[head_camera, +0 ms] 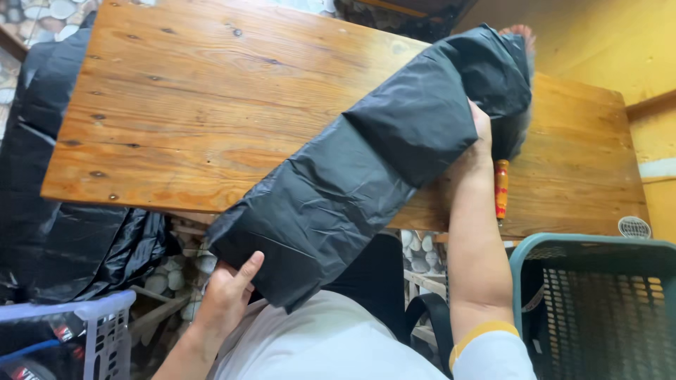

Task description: The person folds a large black plastic sheet on a wooden table, brushes it with a feather duster, and places a small black pouch into a plastic basket.

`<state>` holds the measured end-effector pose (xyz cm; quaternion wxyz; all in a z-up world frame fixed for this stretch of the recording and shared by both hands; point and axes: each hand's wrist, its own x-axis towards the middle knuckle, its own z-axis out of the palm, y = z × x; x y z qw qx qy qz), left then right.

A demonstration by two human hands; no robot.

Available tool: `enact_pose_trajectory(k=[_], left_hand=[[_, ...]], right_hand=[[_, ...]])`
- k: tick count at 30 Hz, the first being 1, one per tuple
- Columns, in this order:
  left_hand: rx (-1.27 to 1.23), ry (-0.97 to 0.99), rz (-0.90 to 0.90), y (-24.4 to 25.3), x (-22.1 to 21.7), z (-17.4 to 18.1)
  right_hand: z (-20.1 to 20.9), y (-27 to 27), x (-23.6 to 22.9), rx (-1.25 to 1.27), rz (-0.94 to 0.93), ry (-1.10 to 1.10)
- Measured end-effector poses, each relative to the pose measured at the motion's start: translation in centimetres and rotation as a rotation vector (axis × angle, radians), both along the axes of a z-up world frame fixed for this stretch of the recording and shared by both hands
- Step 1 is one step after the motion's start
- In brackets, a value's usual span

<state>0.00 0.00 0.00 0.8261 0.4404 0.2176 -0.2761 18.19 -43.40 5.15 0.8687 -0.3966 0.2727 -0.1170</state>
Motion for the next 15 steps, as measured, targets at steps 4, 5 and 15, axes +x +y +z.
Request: enact_pose_trajectory(k=[4, 5, 15], left_hand=[[0.185, 0.029, 0.341, 0.0, 2.2, 2.8], [0.276, -0.017, 0.391, 0.7, 2.6, 3.3], [0.44, -0.459, 0.33, 5.3, 14.0, 7.4]], right_hand=[[-1.3, -2.8, 0.5, 0.097, -0.031, 0.084], [-1.8, -3.3, 0.5, 0.134, -0.029, 0.116], [0.9, -2.6, -0.6, 0.016, -0.078, 0.165]])
